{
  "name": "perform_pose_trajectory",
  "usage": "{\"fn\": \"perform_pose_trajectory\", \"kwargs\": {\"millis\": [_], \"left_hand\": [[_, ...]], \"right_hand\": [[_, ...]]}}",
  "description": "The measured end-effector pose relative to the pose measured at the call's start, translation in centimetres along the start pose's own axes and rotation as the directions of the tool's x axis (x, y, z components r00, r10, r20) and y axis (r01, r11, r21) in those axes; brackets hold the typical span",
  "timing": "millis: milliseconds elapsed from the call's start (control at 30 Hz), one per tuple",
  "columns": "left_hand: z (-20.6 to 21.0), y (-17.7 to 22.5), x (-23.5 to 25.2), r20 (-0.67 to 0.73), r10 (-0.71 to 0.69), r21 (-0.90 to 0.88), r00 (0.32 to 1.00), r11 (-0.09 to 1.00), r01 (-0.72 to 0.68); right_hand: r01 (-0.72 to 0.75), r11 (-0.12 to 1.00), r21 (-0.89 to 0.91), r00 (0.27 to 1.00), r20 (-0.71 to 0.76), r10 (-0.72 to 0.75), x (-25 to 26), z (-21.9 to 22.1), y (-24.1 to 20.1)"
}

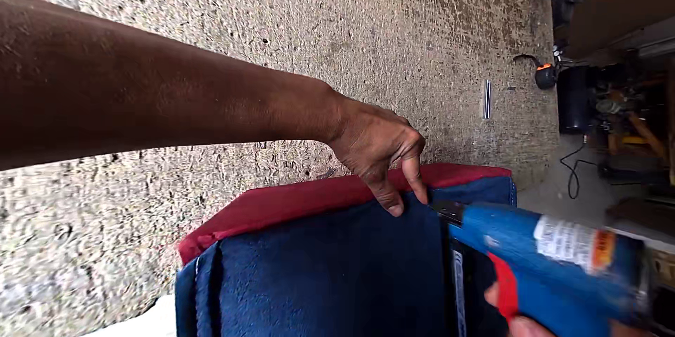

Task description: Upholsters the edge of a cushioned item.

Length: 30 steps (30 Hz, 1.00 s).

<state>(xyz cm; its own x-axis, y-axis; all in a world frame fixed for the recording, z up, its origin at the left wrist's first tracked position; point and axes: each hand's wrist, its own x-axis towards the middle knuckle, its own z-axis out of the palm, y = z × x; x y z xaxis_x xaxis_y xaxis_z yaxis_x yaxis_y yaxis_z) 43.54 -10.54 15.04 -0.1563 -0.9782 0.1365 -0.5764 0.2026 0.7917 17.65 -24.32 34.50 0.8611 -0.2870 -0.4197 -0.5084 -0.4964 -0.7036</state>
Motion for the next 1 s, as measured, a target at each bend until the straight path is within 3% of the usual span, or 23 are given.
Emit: {"fn": "perform_pose_trajectory", "kwargs": {"millis": [133,600,1000], "left_hand": [[0.1,-0.2,0.1,-0.028,0.018,-0.036,0.999,0.999,-0.019],[-0.1,-0.3,0.4,-0.027,-0.008,0.020,1.000,1.000,0.008],[0.2,-0.4,0.5,-0.060,0.006,-0.033,0.998,0.999,-0.008]], "right_hand": [[0.000,0.999,-0.054,0.999,-0.035,-0.001,0.8,2.7,-0.5],[-0.019,0.990,-0.140,0.984,-0.178,-0.006,-0.4,5.5,0.3],[-0.027,0.982,-0.187,0.983,-0.182,-0.007,0.7,6.3,-1.3]]}}
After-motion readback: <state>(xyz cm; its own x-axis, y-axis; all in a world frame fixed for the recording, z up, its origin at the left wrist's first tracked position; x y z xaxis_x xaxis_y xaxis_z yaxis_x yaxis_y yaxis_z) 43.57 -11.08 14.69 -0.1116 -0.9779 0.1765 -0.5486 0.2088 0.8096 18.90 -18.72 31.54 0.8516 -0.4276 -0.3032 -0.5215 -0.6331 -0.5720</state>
